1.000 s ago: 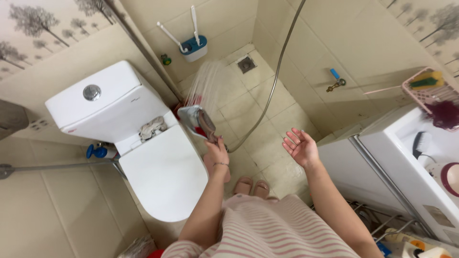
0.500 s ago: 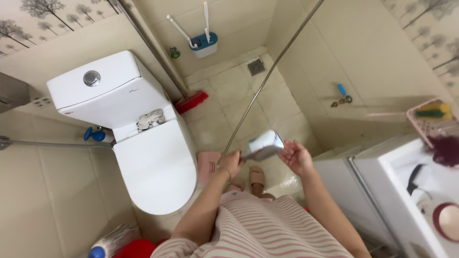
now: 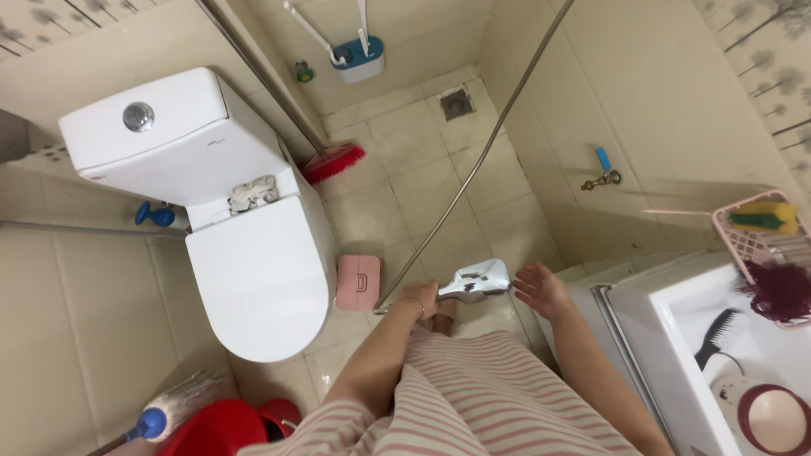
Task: The person cleans the bathroom floor using a handheld shower head to spray water and a long-handled brush to scrub the tiles. They move around the toilet and a red basin, rinsing the brush and floor repeatedly.
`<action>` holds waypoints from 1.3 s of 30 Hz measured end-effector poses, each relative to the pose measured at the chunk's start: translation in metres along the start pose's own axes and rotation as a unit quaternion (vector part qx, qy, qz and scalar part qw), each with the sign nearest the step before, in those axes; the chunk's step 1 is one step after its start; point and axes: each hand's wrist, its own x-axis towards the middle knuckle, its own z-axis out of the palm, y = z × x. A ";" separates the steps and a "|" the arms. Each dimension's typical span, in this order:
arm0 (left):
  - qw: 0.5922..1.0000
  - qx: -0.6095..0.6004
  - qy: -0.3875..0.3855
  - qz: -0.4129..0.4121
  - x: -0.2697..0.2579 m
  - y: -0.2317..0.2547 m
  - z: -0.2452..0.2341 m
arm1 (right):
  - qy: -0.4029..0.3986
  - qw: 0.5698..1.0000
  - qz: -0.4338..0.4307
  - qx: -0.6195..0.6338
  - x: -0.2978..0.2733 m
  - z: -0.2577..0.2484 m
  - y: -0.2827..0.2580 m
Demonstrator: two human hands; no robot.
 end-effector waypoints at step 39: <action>0.944 -0.236 0.179 0.147 -0.006 -0.006 -0.165 | -0.136 0.986 -0.072 -0.058 0.049 0.201 -0.136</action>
